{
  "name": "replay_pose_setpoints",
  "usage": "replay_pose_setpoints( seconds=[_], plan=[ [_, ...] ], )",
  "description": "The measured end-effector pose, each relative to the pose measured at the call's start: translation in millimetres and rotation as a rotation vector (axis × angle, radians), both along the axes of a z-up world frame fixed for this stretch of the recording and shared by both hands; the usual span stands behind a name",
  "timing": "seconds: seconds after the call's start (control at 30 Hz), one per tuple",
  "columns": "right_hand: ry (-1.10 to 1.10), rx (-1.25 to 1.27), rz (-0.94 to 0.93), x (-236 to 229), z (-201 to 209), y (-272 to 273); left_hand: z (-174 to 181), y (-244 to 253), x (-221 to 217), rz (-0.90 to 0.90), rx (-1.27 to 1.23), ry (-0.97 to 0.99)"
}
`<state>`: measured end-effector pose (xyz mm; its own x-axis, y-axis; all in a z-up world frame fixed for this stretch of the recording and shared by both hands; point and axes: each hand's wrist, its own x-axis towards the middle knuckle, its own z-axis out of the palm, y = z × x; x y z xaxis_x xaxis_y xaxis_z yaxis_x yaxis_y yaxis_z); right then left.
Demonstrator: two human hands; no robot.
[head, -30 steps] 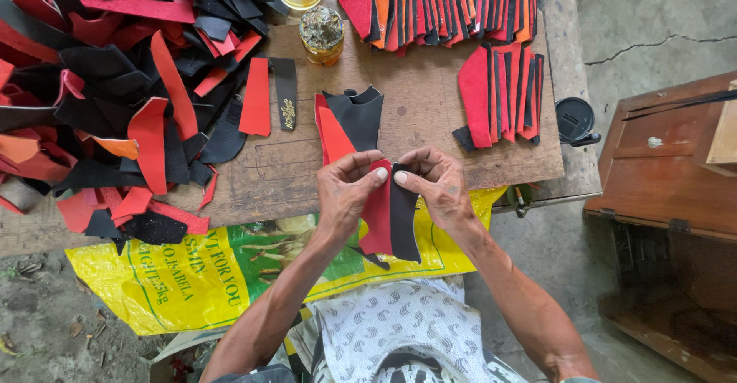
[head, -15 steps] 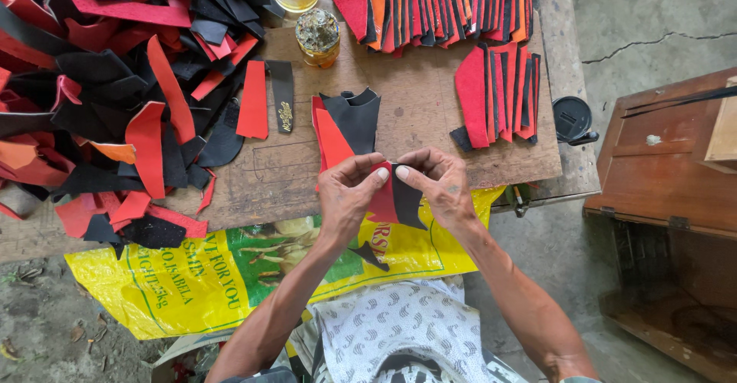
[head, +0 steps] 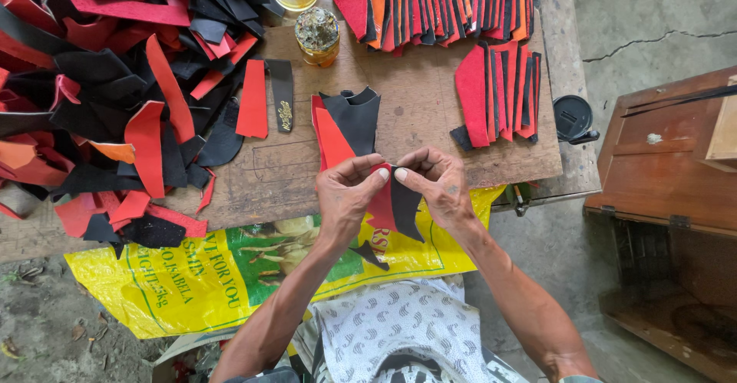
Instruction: The person repeatedly picks red and black foam pieces, aligns them, and presses them together to form sandwiched pairs. The person places completed pairs into a growing stack on the table. The person briefly uses a sanding block on a piece before continuing assembly.
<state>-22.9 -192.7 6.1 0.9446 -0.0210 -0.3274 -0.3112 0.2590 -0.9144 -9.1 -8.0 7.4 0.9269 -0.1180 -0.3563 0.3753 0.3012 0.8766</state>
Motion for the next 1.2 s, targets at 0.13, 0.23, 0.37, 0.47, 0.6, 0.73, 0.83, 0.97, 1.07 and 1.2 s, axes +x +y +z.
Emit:
replay_pose_setpoints(
  seconds=[0.13,0.23,0.37,0.47,0.6,0.73,0.83,0.97,1.07,1.2],
  plan=[
    [-0.020,0.040,0.014,-0.6,2.8,0.6,-2.7,2.0,1.1,0.013,-0.145,0.032],
    [-0.037,-0.034,0.020,-2.4,7.1,3.5,-2.2,0.6,-0.6,0.010,-0.085,0.015],
    [-0.089,-0.188,0.012,-2.2,18.5,12.1,6.1,-10.1,-7.6,0.011,0.139,-0.126],
    [-0.076,-0.089,-0.024,3.4,31.1,11.0,14.0,-6.7,-1.4,-0.036,0.155,-0.133],
    [0.089,0.381,-0.053,3.4,40.1,9.1,22.5,6.1,16.7,0.017,0.016,-0.040],
    [0.066,0.063,0.196,-9.8,26.9,12.2,24.3,9.1,19.4,-0.024,0.009,-0.016],
    [0.033,-0.080,0.189,-15.1,11.4,16.1,24.3,11.3,14.5,-0.116,0.174,-0.081],
    [0.080,-0.081,0.225,-24.3,1.2,26.6,27.6,19.9,-1.7,-0.050,0.317,-0.204],
    [0.055,-0.186,0.332,-32.9,2.5,35.2,26.1,36.8,-11.2,0.076,0.218,-0.127],
    [0.072,-0.209,0.348,-42.8,15.0,52.3,25.5,51.7,-25.5,0.178,0.076,-0.093]
  ],
)
